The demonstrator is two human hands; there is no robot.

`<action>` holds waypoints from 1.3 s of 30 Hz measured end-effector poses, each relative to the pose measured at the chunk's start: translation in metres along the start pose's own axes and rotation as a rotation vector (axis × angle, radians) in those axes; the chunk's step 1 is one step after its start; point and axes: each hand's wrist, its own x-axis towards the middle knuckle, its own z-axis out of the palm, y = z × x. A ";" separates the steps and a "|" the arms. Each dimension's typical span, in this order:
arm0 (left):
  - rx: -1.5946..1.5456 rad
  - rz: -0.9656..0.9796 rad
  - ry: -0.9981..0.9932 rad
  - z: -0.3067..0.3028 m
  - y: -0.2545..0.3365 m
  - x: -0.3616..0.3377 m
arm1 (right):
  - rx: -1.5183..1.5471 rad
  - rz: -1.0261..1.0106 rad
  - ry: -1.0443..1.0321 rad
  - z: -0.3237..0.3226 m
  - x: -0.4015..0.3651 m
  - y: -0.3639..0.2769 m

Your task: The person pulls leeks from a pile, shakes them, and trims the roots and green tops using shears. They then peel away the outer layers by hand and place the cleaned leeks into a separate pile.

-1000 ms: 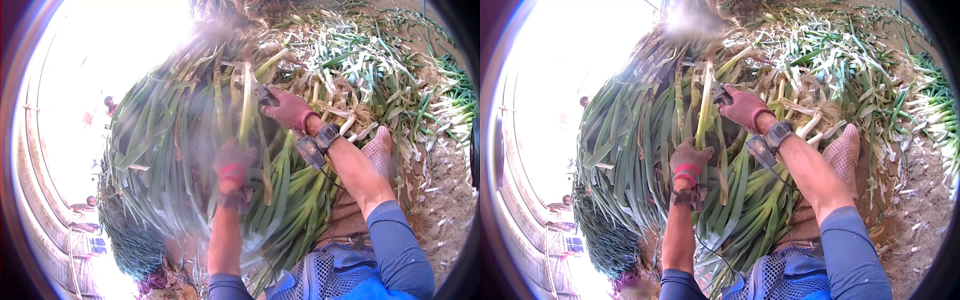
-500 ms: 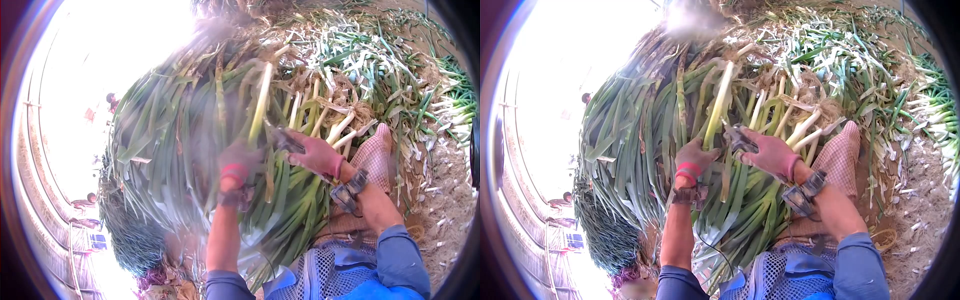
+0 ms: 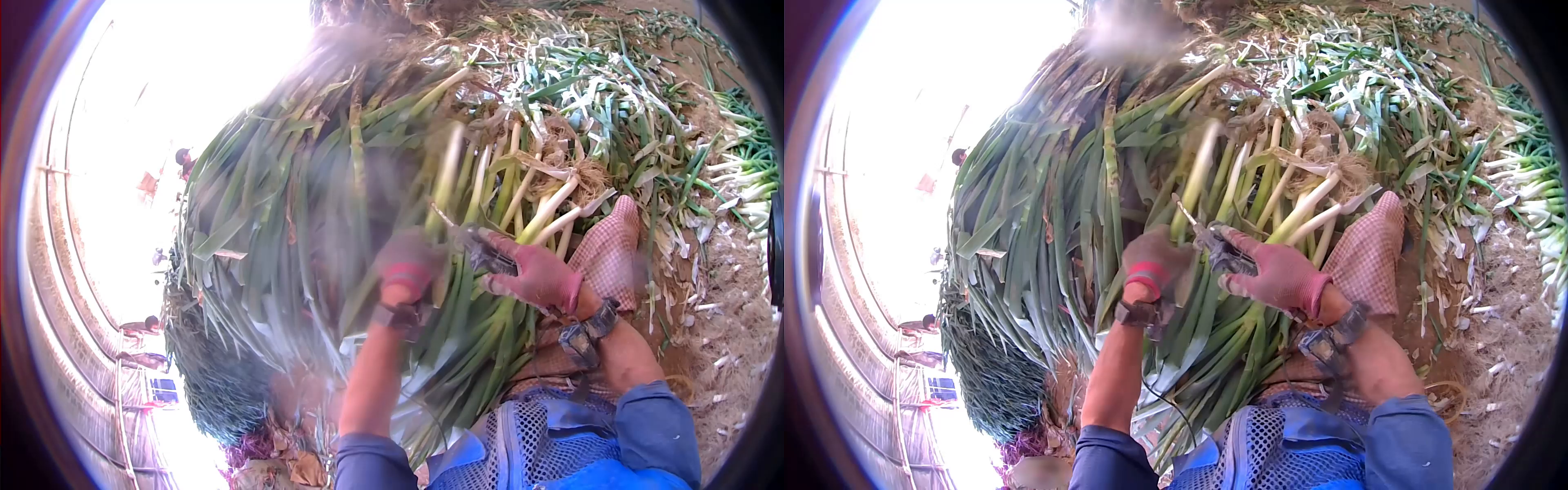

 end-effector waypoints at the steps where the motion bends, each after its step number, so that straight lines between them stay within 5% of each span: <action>1: 0.030 0.031 -0.043 0.006 0.010 -0.004 | -0.003 -0.003 0.003 0.001 0.003 -0.001; 7: -0.024 0.274 -0.060 -0.014 0.002 -0.014 | -0.051 0.154 0.033 -0.012 0.020 -0.008; 10: -0.166 0.051 0.141 -0.045 -0.031 0.029 | -0.018 -0.103 0.106 0.000 0.026 -0.004; 13: -0.024 -0.050 0.316 -0.065 -0.043 0.067 | -0.019 -0.154 0.210 0.001 0.046 -0.018; 17: 0.152 -0.112 0.519 -0.058 -0.056 0.118 | 0.034 -0.039 0.025 -0.008 0.055 -0.055; 21: 0.232 -0.156 0.501 -0.056 -0.052 0.141 | -0.009 0.003 0.090 -0.002 0.065 -0.052; 28: -0.074 -0.143 0.272 -0.052 -0.071 0.102 | 0.008 -0.117 0.131 0.016 0.080 -0.050; 34: -0.053 -0.171 0.275 -0.033 -0.091 0.080 | -0.085 0.006 -0.070 0.026 0.083 -0.075; 39: -0.117 -0.203 0.199 -0.042 -0.081 0.053 | -0.084 -0.043 0.105 0.033 0.102 -0.066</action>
